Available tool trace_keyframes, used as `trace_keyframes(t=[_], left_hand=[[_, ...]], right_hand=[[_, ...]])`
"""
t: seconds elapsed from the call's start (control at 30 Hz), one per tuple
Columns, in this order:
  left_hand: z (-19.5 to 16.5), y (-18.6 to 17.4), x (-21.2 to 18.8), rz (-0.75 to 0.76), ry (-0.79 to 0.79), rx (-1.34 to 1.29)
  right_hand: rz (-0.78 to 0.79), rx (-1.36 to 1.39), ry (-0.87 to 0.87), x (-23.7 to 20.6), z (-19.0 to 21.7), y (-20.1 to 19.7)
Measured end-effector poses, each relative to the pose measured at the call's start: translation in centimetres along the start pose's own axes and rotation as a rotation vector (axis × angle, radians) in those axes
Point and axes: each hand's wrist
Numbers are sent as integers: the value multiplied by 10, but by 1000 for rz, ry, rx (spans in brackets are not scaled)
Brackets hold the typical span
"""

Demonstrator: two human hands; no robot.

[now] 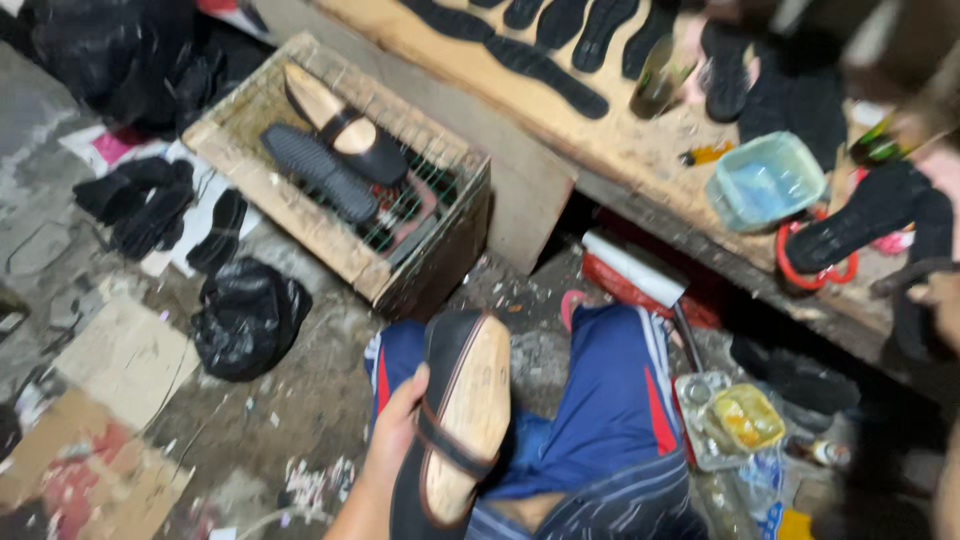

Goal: The person sits on the floor holding a shoe mounted on a wooden last and files the edges of the rubber sole with a rasp, rotating the shoe to work around the perimeter. They then pull the shoe off the last, place it in a wire crate with finished shoes, and pick up another last.

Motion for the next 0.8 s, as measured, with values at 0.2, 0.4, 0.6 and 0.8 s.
trace_keyframes(t=[0.2,0.4,0.6,0.8], left_hand=[[-11,-38,16,-66,-115,73],[13,-33,48,159,-266,131],[30,-4,47,404,-559,349],[17,8,22,321,-630,289]], right_hand=[[-319,-8,49,-12,9,-49],[564,877,-296,-123,119,-106],[911,1324,-1264,-194,175,-110],[1206,1202,-746,-206,148,-62]])
Point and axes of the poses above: each hand's wrist, its own x-axis towards the middle knuckle, its own y-axis out of the palm, z = x × y, and after that the axes turned 13 degrees about -x, right-handed
